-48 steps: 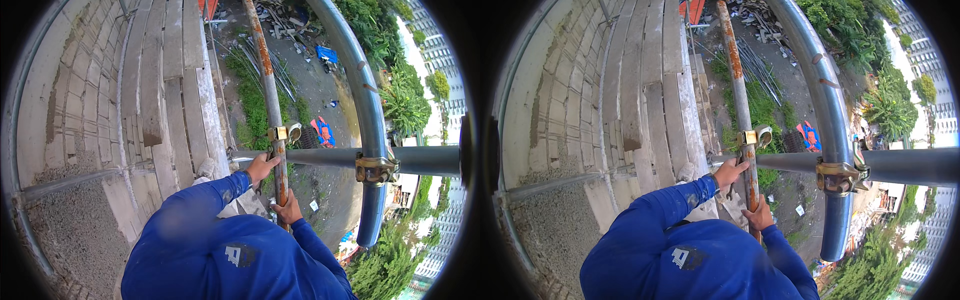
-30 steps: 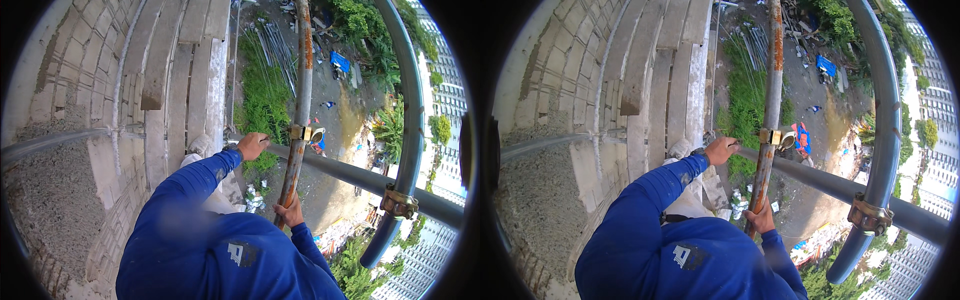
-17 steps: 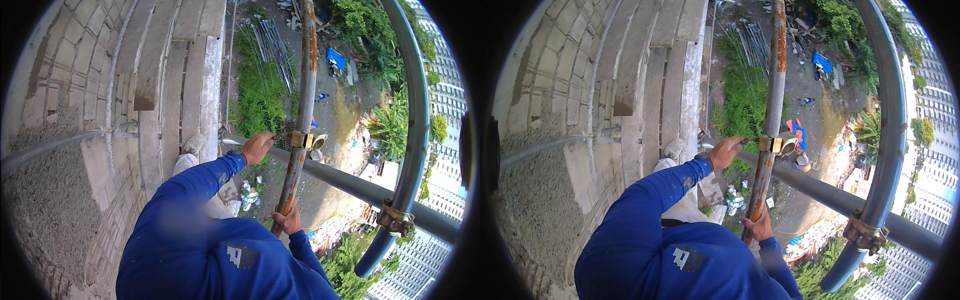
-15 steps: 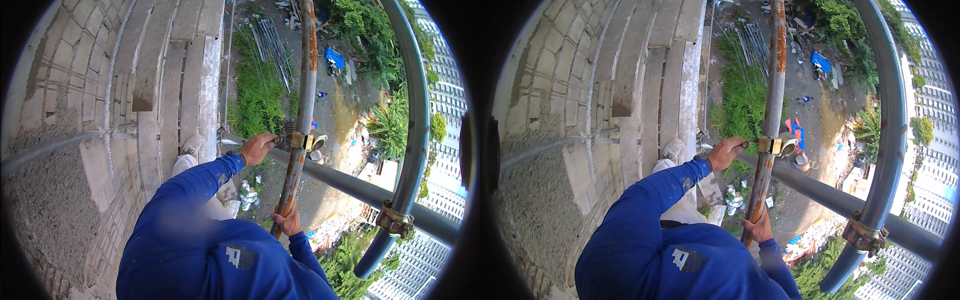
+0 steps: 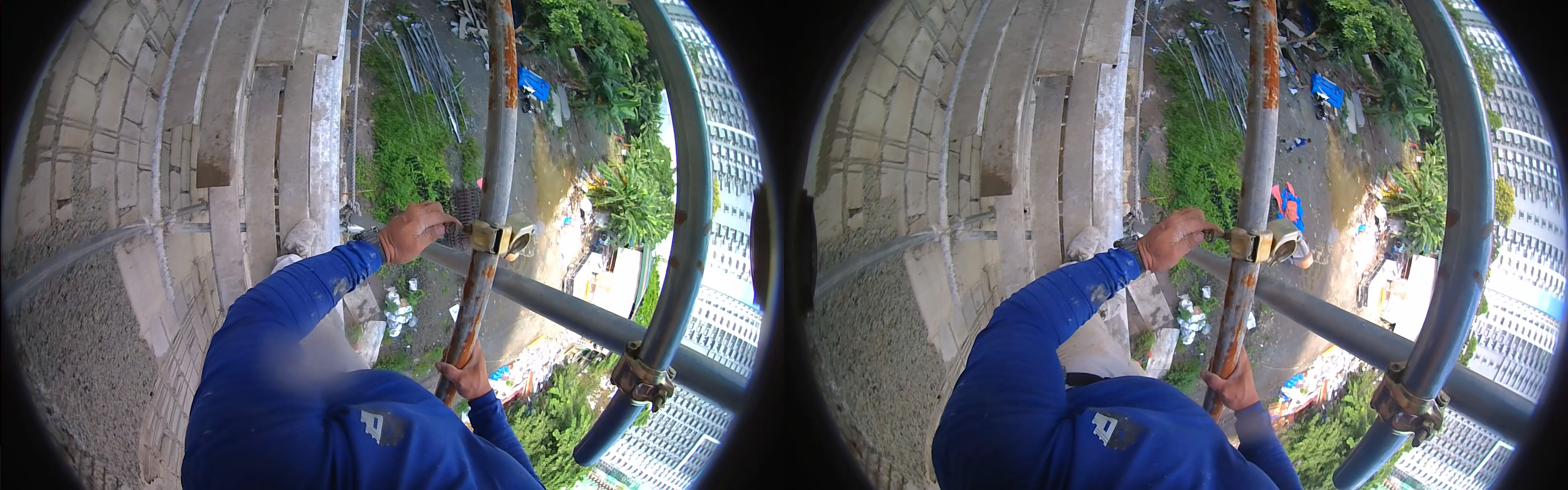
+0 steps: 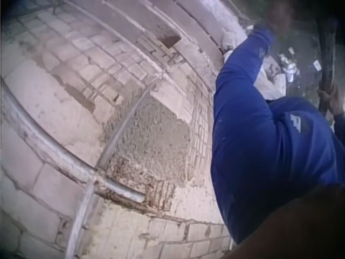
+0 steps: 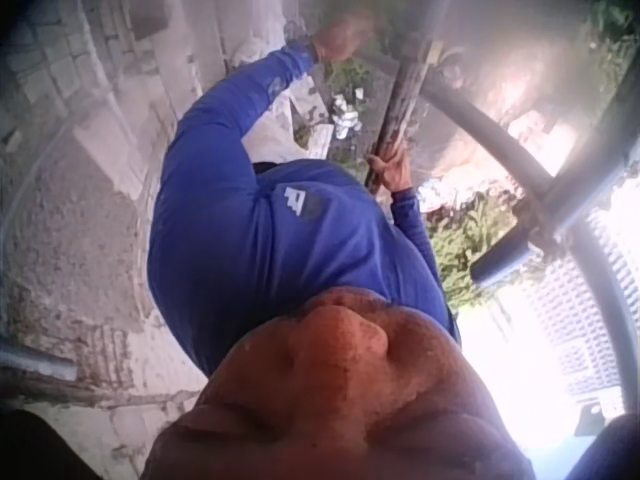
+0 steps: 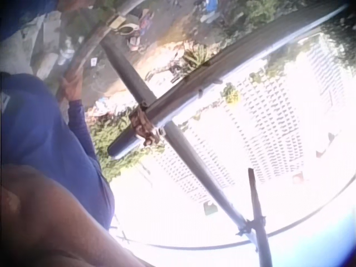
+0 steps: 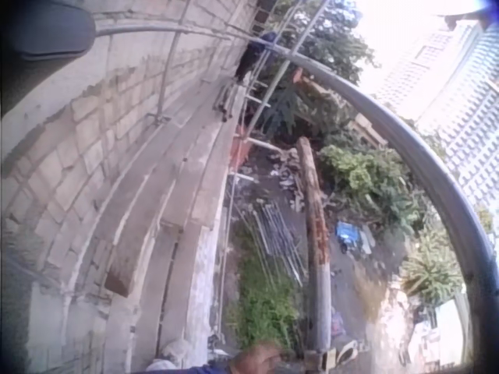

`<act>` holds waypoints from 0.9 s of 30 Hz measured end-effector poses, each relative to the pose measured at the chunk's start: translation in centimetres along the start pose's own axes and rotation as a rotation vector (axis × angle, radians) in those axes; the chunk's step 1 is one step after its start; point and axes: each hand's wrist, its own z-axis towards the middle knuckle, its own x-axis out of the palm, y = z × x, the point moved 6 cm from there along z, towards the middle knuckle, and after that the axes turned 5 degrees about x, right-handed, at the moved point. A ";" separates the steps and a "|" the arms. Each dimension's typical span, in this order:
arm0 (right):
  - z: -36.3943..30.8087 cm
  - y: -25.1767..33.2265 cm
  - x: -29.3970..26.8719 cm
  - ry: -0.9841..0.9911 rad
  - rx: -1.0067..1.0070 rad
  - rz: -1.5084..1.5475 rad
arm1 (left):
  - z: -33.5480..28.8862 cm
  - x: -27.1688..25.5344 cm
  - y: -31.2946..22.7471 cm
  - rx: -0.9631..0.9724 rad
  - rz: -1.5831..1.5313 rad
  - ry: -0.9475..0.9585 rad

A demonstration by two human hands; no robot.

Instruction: The person is assembling a metal scaffolding structure on an elevated platform. They repeatedly position metal poles into clamps and tighten the fasteners using a spanner to secure the framework.

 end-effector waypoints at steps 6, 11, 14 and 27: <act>-0.4 0.8 0.0 0.031 0.059 0.019 | 1.8 0.4 -0.8 0.102 0.106 0.060; -0.5 0.5 0.0 0.045 0.075 0.050 | 3.6 -0.4 -0.7 0.273 0.180 0.140; -1.0 1.4 0.0 0.059 0.106 0.088 | 5.5 -2.1 -1.4 0.370 0.242 0.216; -1.2 2.3 0.0 0.027 0.037 0.136 | 9.6 -3.0 1.3 0.241 0.221 0.427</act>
